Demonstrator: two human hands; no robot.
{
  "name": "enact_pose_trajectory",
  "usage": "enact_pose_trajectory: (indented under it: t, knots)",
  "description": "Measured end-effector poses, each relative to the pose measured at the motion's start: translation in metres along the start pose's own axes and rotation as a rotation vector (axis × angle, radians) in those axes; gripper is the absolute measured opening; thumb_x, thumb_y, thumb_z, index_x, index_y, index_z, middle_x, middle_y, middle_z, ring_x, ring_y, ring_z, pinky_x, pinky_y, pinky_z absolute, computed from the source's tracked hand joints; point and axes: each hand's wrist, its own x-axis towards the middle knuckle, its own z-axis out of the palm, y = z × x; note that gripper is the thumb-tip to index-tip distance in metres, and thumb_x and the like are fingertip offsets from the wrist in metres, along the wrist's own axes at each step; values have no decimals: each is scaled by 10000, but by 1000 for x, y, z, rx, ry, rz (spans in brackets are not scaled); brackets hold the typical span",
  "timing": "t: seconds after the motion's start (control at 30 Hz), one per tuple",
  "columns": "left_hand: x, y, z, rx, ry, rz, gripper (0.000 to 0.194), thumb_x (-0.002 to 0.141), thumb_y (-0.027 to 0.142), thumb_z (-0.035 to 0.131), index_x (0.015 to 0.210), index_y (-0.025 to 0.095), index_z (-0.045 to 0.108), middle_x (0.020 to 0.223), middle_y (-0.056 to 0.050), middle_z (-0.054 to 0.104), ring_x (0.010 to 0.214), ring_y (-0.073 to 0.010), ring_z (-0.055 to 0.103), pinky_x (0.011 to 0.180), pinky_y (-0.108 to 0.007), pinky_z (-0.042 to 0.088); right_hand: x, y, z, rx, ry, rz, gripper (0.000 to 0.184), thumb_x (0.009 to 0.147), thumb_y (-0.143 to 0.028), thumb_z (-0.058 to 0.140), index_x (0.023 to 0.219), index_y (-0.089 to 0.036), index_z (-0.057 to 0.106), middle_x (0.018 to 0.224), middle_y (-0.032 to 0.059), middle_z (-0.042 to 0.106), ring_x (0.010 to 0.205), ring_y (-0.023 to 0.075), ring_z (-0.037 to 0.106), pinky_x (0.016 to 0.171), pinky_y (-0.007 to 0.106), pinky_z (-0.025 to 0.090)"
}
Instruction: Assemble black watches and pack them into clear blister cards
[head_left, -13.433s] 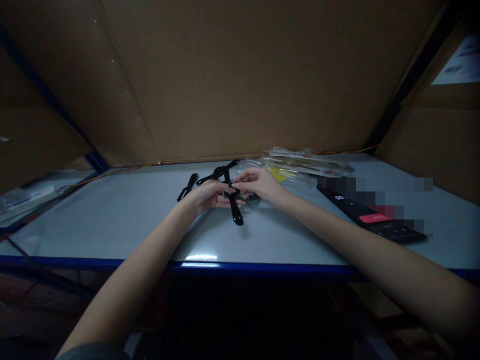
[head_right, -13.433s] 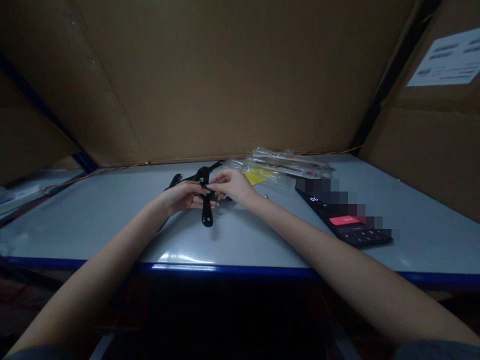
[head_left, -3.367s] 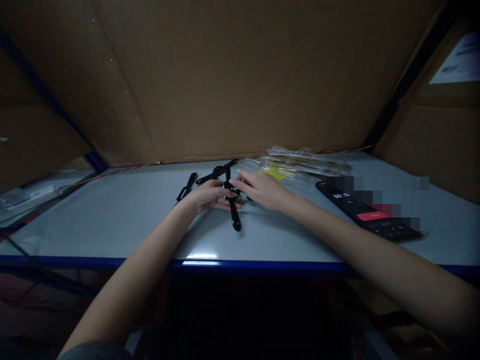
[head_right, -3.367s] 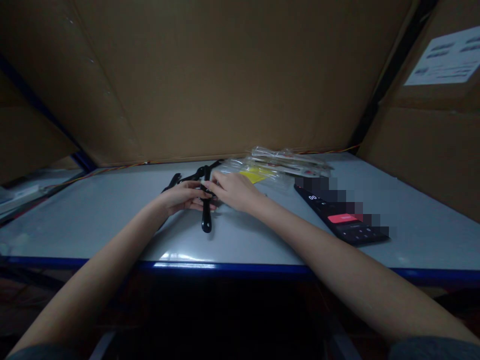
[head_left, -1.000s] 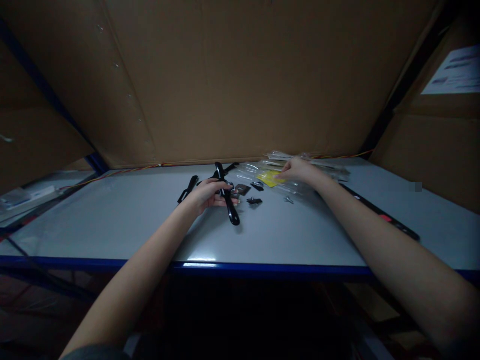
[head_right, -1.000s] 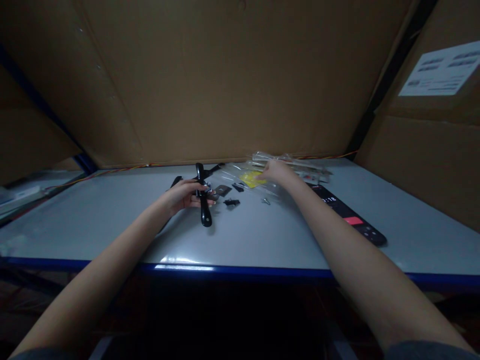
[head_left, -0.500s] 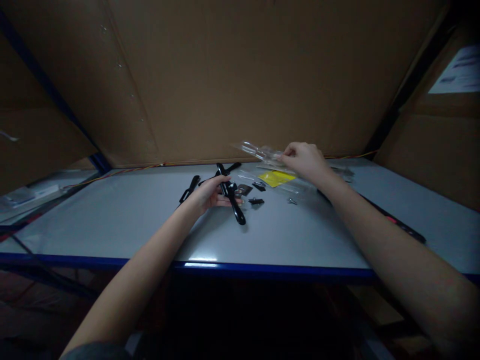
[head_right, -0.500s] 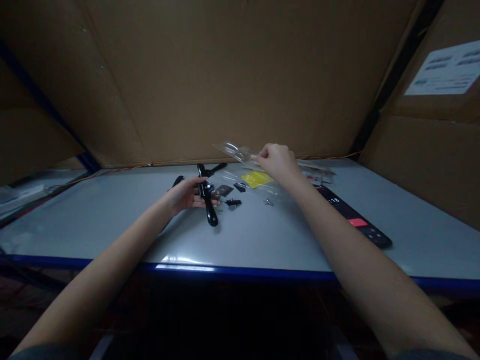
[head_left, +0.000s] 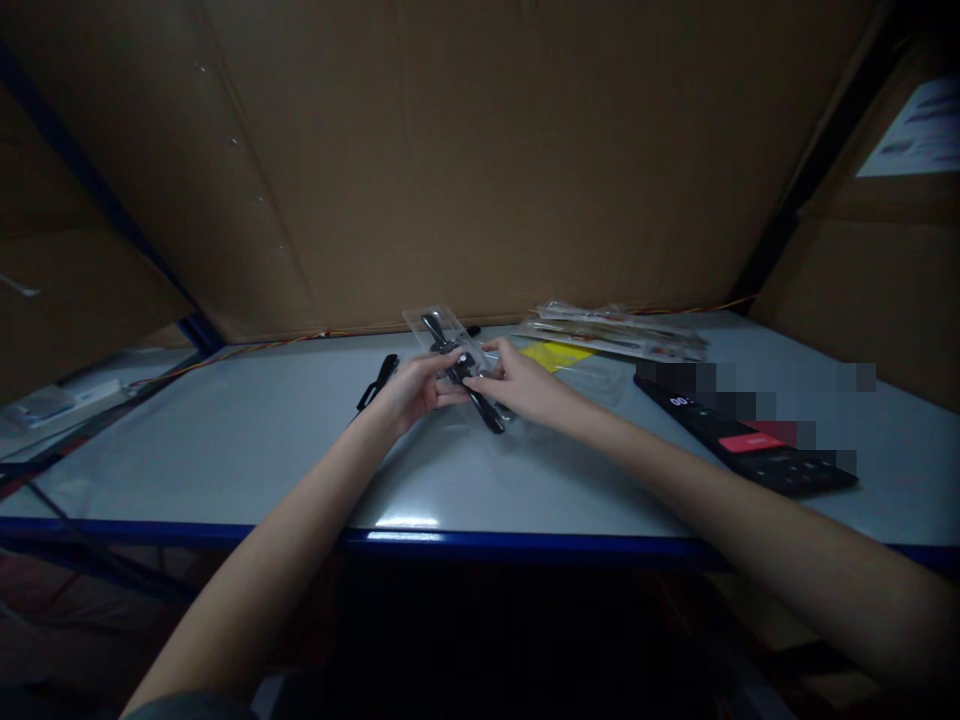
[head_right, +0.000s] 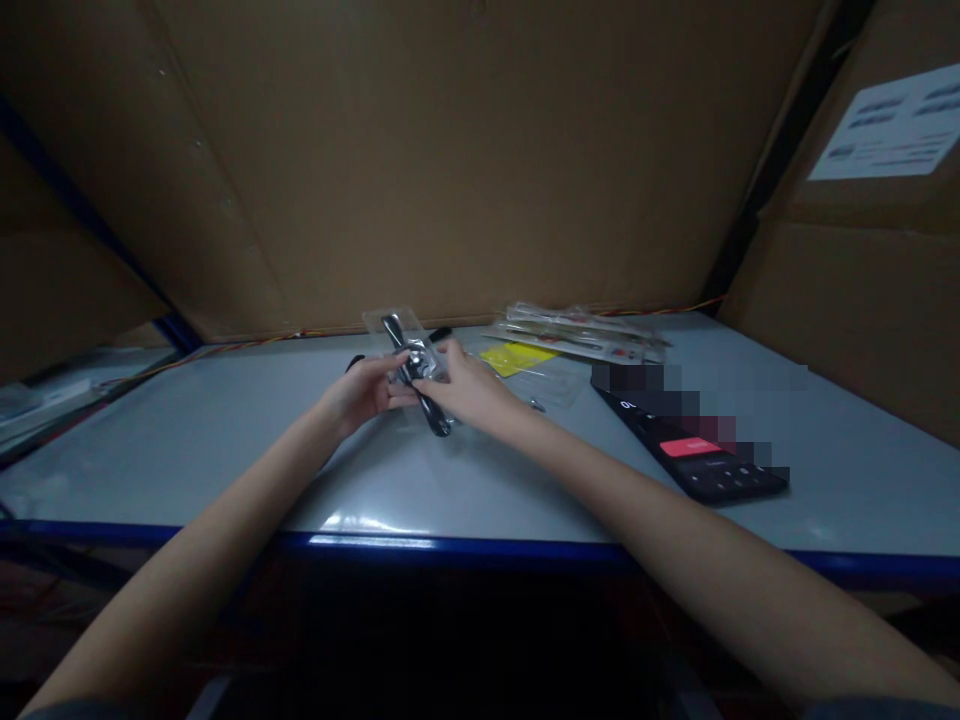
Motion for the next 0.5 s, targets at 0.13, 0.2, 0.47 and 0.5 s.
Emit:
enact_pose_trajectory:
  t: [0.13, 0.2, 0.47, 0.5]
  knots:
    - [-1, -2, 1, 10, -57, 45, 237, 786, 213, 589, 986, 87, 588, 929, -121, 667, 704, -191, 672, 713, -336, 538, 2, 4, -2, 57, -44, 9, 524, 719, -454, 578, 1124, -152, 439, 774, 33, 586, 686, 165, 542, 577, 271, 361]
    - [-2, -2, 2, 24, -46, 74, 240, 775, 203, 608, 989, 96, 586, 961, -119, 662, 695, -184, 671, 702, -334, 541, 4, 7, -1, 74, -52, 24, 560, 704, -465, 602, 1133, -146, 437, 776, 31, 580, 669, 154, 536, 556, 264, 363]
    - [-1, -1, 1, 17, -2, 128, 287, 728, 188, 655, 984, 100, 558, 940, -117, 660, 702, -199, 671, 700, -346, 540, 5, 4, -6, 213, -126, 142, 565, 710, -473, 623, 1155, -179, 437, 716, 12, 552, 476, 113, 517, 390, 242, 352]
    - [-1, 0, 1, 14, -3, 115, 308, 733, 219, 652, 1000, 104, 552, 923, -115, 661, 707, -202, 672, 704, -345, 538, 6, 3, -7, 231, -117, 148, 534, 726, -442, 618, 1158, -178, 446, 728, 17, 557, 476, 112, 520, 393, 243, 361]
